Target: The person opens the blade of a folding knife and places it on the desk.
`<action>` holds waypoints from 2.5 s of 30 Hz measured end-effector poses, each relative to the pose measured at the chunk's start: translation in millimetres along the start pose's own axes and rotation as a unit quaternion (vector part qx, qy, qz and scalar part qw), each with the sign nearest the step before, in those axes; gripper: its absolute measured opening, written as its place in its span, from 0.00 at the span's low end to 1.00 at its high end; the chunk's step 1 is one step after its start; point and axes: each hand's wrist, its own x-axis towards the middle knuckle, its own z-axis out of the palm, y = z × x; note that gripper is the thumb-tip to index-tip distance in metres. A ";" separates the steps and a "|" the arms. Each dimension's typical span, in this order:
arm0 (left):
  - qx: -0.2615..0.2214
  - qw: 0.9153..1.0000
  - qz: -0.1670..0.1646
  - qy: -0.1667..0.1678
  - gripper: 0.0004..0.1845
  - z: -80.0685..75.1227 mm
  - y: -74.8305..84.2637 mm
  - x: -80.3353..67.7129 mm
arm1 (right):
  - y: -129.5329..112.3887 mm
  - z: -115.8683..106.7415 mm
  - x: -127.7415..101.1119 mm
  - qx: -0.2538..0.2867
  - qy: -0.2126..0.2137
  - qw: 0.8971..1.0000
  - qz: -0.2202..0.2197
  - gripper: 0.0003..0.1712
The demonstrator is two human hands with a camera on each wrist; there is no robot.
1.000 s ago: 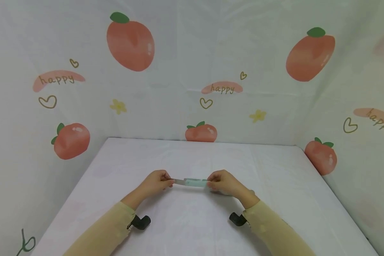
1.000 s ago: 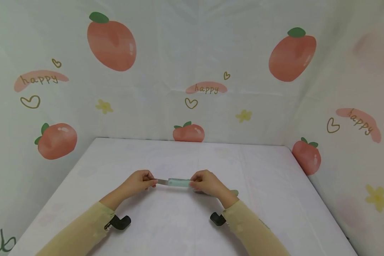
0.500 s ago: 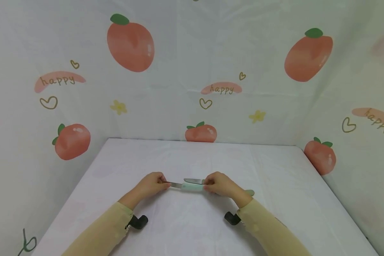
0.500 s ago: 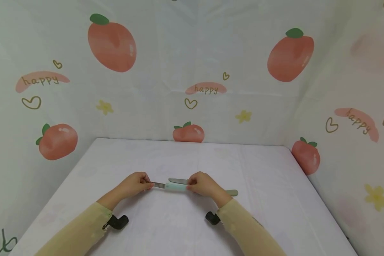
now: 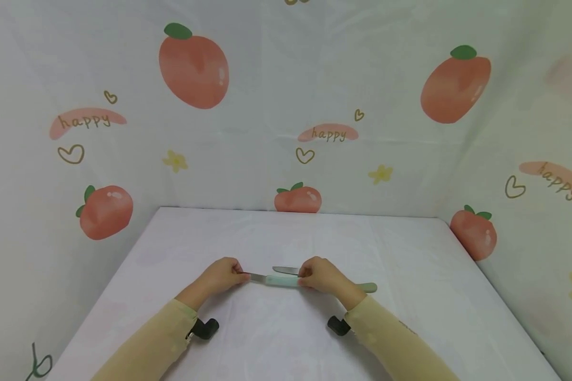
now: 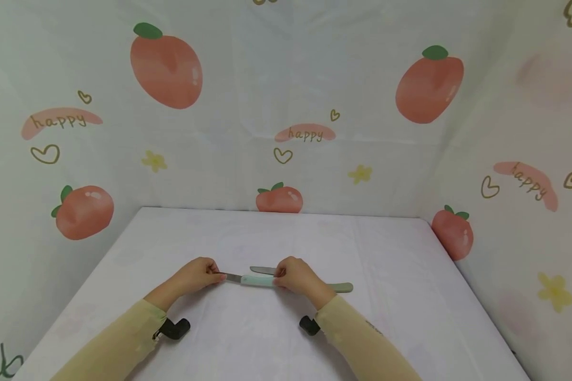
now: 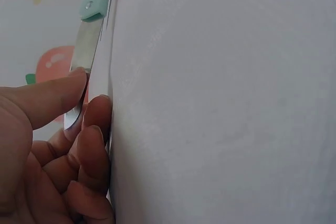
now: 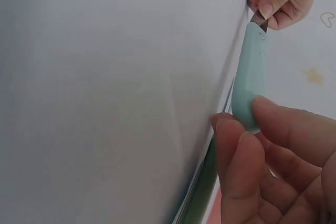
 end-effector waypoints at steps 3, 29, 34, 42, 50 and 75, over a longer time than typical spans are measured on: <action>0.013 1.000 -0.005 0.000 0.14 -1.8 -0.7 -1.3 | -3.9 1.5 0.3 -0.011 -0.002 1.000 0.010 0.05; 0.017 0.999 -0.035 -0.010 0.16 -1.3 -5.1 -1.1 | -11.7 6.1 4.0 -0.079 0.012 0.997 0.022 0.07; 0.015 0.999 -0.035 -0.012 0.17 -0.7 -5.7 1.1 | -11.8 4.5 4.3 -0.078 0.011 0.997 0.023 0.08; 0.027 0.998 -0.049 -0.008 0.19 0.2 -8.2 4.9 | -8.8 6.5 6.9 -0.082 0.009 0.996 0.035 0.09; 0.042 0.997 -0.059 0.007 0.21 -1.2 -3.1 3.2 | -6.9 6.6 9.4 -0.086 0.017 0.995 0.050 0.08; 0.055 0.996 -0.062 0.040 0.20 -5.1 -4.2 -8.3 | -1.0 -29.0 -8.1 0.043 0.025 0.999 0.020 0.05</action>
